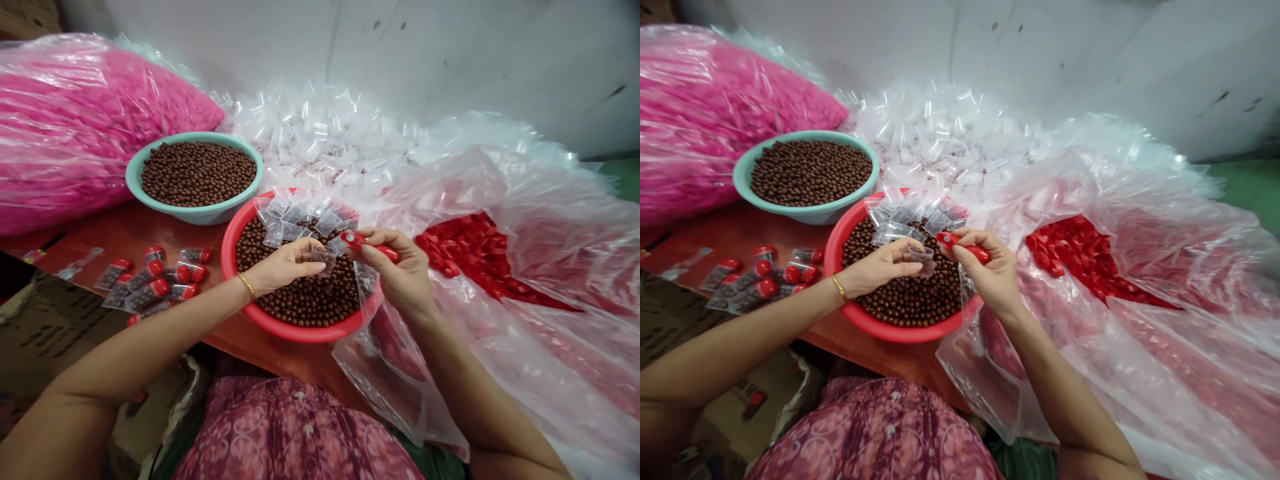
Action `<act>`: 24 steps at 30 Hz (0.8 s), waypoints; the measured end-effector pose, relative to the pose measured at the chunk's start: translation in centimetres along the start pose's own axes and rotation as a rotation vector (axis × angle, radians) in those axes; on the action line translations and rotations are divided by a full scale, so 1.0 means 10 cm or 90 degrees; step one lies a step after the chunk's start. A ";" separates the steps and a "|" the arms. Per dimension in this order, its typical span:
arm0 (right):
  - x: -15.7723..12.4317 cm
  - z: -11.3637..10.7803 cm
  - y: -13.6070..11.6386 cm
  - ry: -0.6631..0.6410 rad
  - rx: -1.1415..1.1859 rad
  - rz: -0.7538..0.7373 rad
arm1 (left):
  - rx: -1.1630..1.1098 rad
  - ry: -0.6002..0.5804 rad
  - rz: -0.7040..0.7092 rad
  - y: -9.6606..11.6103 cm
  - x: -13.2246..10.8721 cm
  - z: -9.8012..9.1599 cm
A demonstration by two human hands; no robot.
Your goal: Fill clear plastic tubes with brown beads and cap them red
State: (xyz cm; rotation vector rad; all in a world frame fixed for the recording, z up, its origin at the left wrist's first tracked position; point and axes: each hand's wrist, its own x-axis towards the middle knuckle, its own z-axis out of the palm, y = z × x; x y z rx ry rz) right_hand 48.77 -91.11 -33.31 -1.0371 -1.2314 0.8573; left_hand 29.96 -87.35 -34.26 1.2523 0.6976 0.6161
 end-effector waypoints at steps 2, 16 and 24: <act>-0.02 0.09 0.02 -0.058 -0.052 -0.059 | -0.030 -0.024 0.010 -0.02 -0.02 0.01; -0.19 0.10 0.17 -0.210 -0.394 -0.386 | 0.199 0.041 0.161 -0.09 -0.05 0.03; -0.41 0.05 0.08 -0.282 -0.392 -0.362 | 0.438 0.067 0.147 -0.06 -0.18 0.03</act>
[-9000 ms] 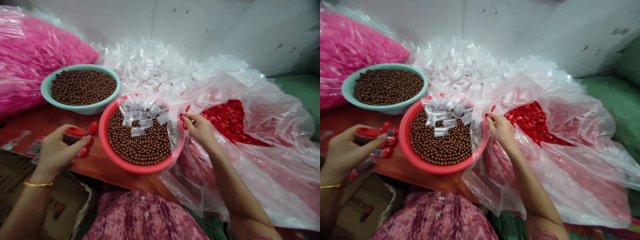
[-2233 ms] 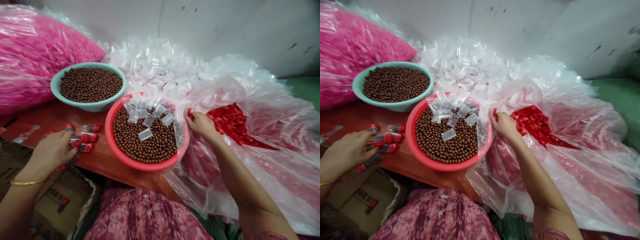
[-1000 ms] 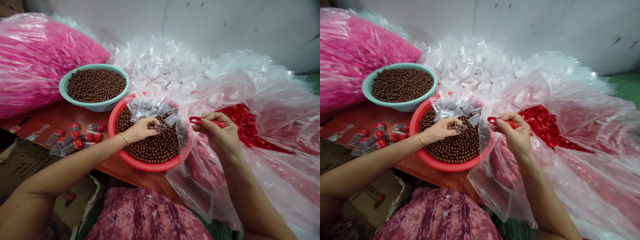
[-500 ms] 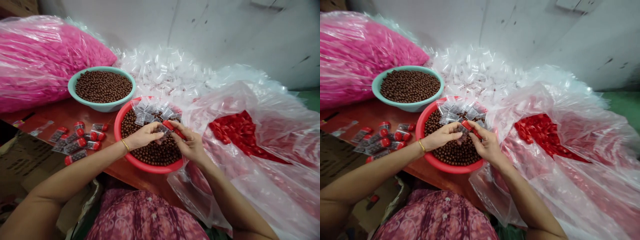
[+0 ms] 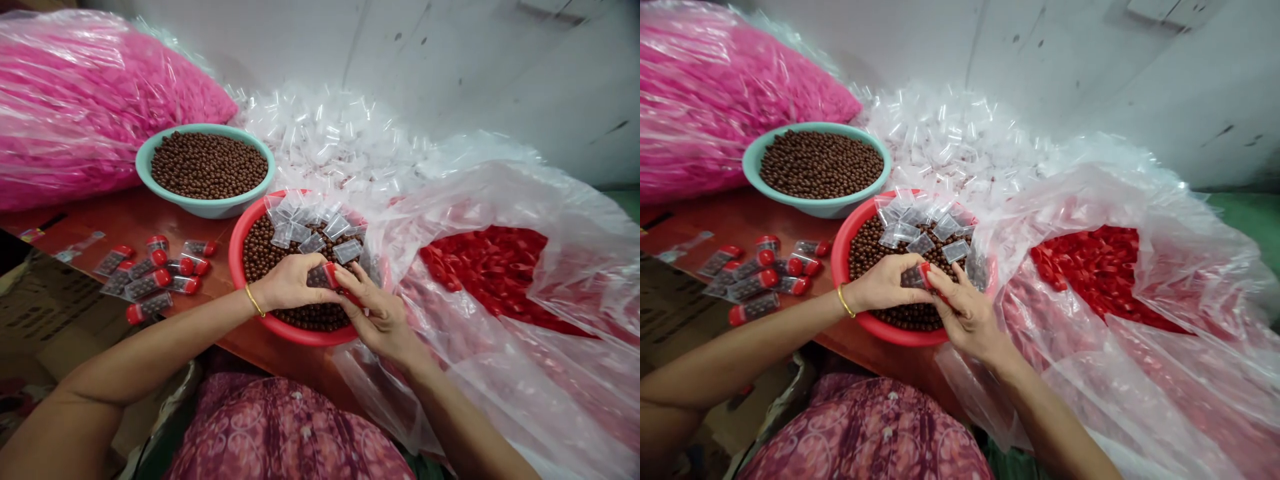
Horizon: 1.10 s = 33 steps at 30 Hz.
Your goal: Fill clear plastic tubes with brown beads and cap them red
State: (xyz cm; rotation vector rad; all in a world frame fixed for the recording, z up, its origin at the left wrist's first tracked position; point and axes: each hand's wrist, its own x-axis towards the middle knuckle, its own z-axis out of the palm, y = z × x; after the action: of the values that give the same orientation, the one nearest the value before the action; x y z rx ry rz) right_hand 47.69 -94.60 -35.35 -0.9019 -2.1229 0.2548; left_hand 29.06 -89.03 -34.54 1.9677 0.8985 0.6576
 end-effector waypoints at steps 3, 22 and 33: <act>-0.02 -0.01 -0.04 -0.004 -0.001 0.001 | 0.096 -0.014 -0.003 0.04 -0.01 0.00; 0.54 0.36 0.26 0.116 0.231 0.262 | 0.353 -0.017 0.082 0.01 0.03 0.13; 0.57 0.01 0.18 0.190 0.124 0.251 | 0.348 0.109 0.139 0.11 -0.24 -0.11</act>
State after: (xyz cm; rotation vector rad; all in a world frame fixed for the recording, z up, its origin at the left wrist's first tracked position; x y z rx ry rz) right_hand 46.08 -89.42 -32.84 -1.1575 -1.6071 0.4852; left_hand 27.22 -90.80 -33.28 2.5532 1.0564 0.7719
